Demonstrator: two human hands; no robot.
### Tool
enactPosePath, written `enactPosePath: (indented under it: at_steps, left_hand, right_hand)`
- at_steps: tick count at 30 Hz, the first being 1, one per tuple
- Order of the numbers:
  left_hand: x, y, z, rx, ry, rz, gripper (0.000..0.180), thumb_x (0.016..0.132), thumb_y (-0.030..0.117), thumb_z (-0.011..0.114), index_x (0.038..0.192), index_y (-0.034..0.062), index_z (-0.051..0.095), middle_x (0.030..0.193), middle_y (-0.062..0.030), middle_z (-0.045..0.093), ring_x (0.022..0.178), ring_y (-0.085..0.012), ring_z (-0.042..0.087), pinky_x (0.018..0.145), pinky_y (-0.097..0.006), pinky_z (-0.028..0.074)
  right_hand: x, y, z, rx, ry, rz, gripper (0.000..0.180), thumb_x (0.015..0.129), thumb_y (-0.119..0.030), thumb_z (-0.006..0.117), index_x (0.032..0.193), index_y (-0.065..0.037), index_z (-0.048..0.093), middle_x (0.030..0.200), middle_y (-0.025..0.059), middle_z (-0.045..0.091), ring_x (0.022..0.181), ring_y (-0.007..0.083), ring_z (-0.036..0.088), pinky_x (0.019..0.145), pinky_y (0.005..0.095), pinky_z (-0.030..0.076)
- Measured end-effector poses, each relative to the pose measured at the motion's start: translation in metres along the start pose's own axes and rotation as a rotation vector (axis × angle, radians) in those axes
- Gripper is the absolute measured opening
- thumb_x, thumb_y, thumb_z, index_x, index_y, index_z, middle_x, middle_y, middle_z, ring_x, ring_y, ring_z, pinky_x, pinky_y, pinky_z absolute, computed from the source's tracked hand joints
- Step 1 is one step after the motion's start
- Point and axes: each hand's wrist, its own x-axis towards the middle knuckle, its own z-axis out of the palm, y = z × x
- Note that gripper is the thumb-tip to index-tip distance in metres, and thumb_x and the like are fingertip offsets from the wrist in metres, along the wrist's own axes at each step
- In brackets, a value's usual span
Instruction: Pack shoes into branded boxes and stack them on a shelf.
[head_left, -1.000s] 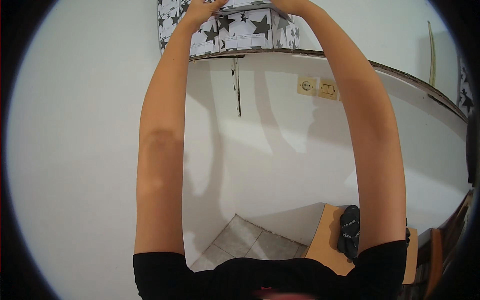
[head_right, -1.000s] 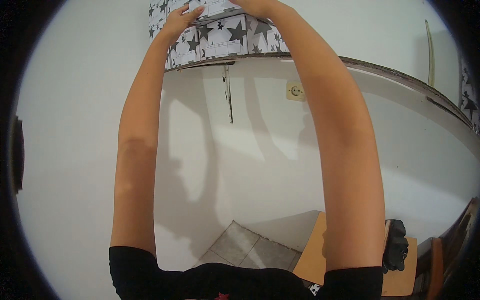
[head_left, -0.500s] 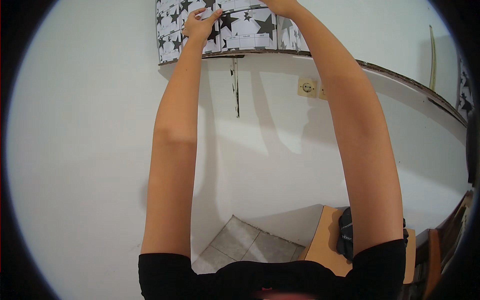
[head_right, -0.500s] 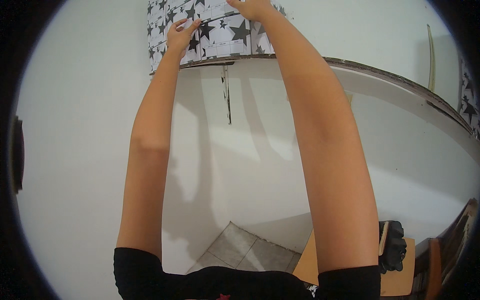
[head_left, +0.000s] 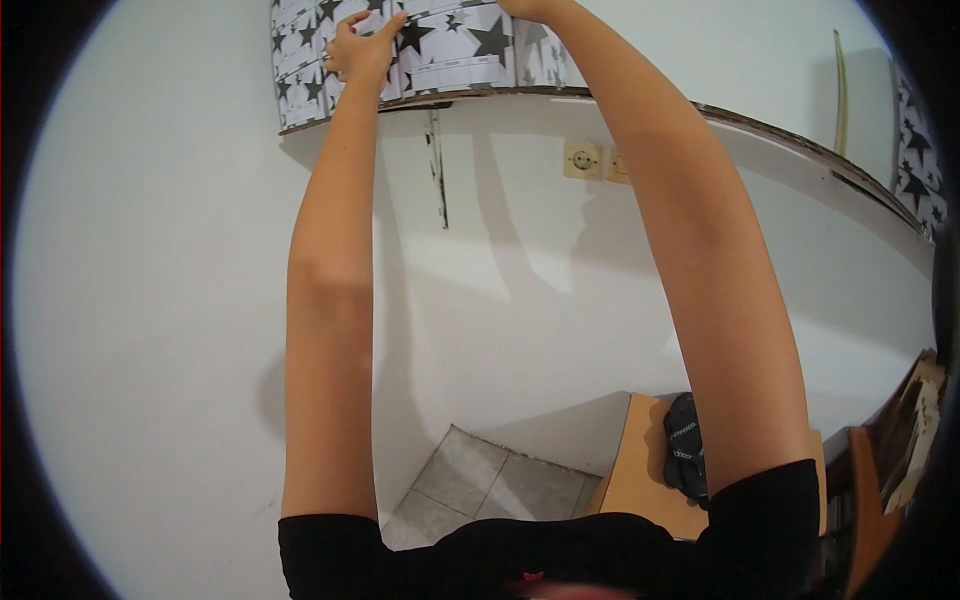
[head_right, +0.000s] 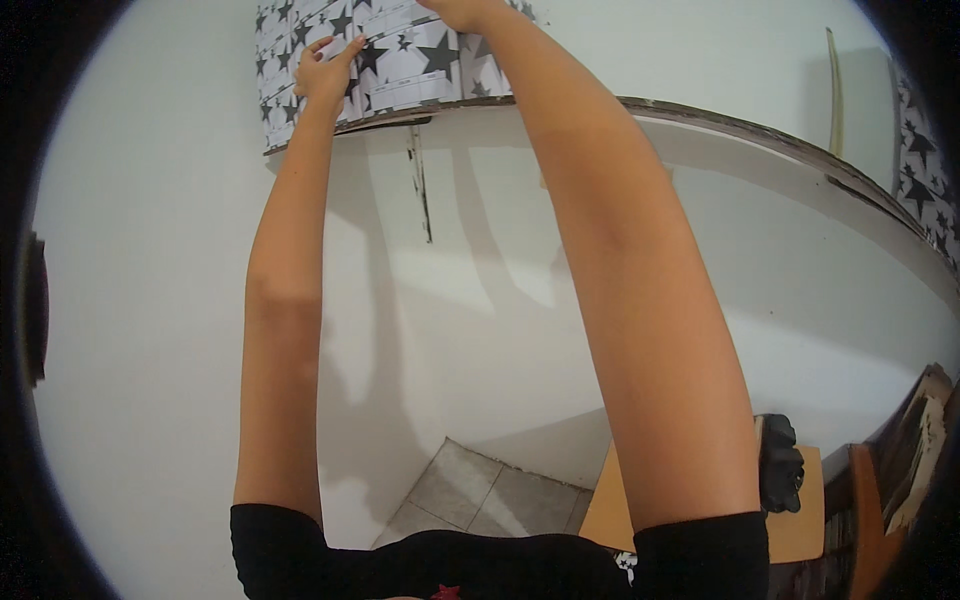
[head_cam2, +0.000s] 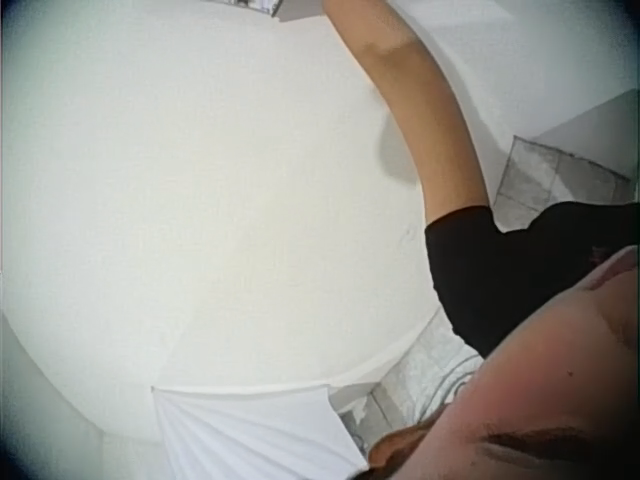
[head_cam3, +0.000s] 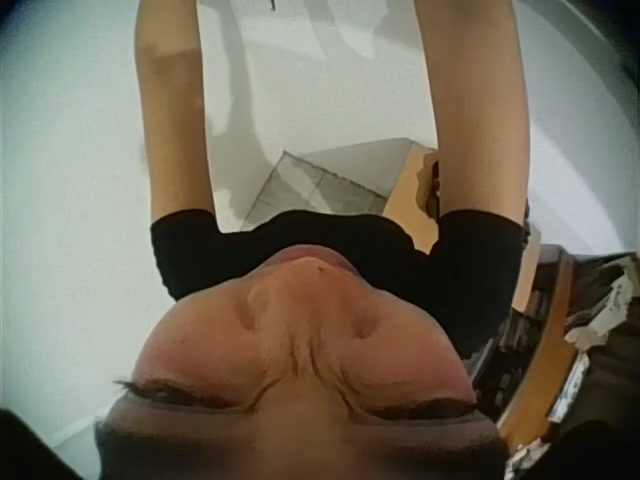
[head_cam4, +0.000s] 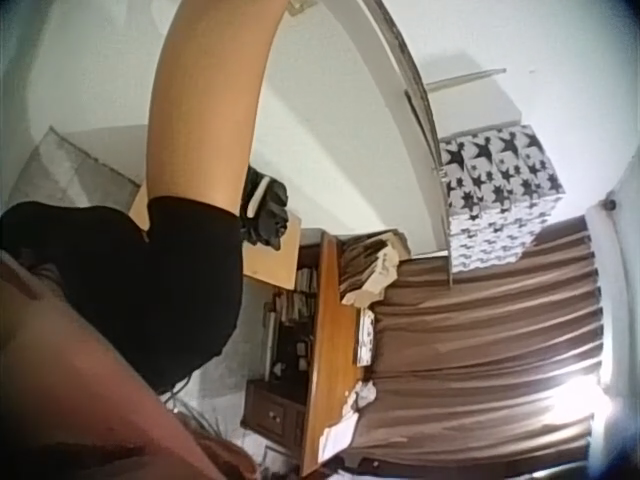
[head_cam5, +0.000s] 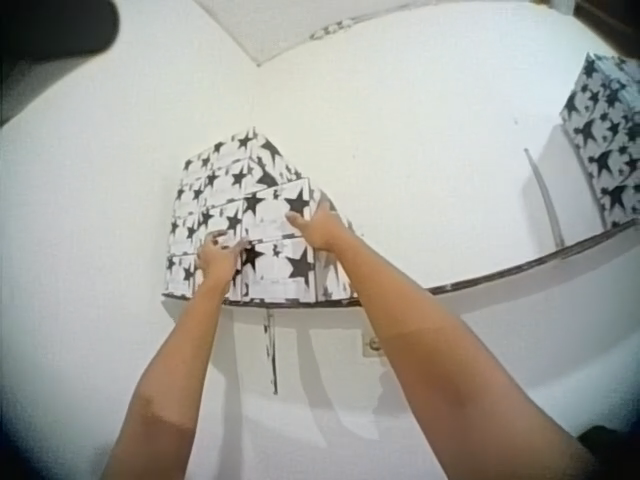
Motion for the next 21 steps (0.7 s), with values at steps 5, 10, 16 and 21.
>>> enactPosePath:
  at_steps: [5,10,16,21]
  left_hand:
    - [-0.02,0.031,0.03,0.118,0.198,0.065,0.05,0.059,0.046,0.077,0.102,0.0272,0.06,0.123,-0.0125,0.04,0.116,-0.0357,0.03,0.093,-0.052,0.03]
    - [-0.046,0.08,0.065,0.049,0.42,0.156,0.039,0.061,0.035,0.073,0.097,0.0277,0.061,0.12,-0.0126,0.039,0.114,-0.0352,0.031,0.09,-0.052,0.032]
    - [-0.128,0.179,0.064,-0.145,0.44,0.129,0.03,0.064,0.024,0.07,0.092,0.0229,0.06,0.117,-0.0149,0.037,0.107,-0.0337,0.036,0.083,-0.051,0.037]
    - [-0.254,0.25,0.043,-0.82,0.449,0.04,0.024,0.068,0.009,0.062,0.091,0.0039,0.054,0.105,-0.0132,0.039,0.099,-0.0246,0.038,0.079,-0.036,0.04]
  right_hand:
    - [0.012,0.021,-0.019,-0.076,-0.077,-0.01,0.1,0.078,-0.063,0.05,0.133,0.014,0.017,0.128,0.0364,0.036,0.122,0.0414,0.038,0.103,0.0393,0.031]
    - [-0.022,0.015,-0.064,-0.556,-0.132,-0.388,0.092,0.079,-0.058,0.052,0.134,0.01,0.022,0.131,0.0375,0.031,0.118,0.0479,0.039,0.102,0.0442,0.032]
    - [-0.116,-0.012,-0.144,-0.394,-0.177,-0.47,0.05,0.08,-0.042,0.054,0.12,-0.012,0.054,0.122,0.0209,0.047,0.112,0.039,0.047,0.093,0.0478,0.039]
    - [-0.207,-0.025,-0.27,-0.585,-0.372,-0.536,0.044,0.078,-0.032,0.059,0.118,-0.014,0.055,0.118,0.0152,0.051,0.11,0.0324,0.048,0.094,0.0442,0.038]
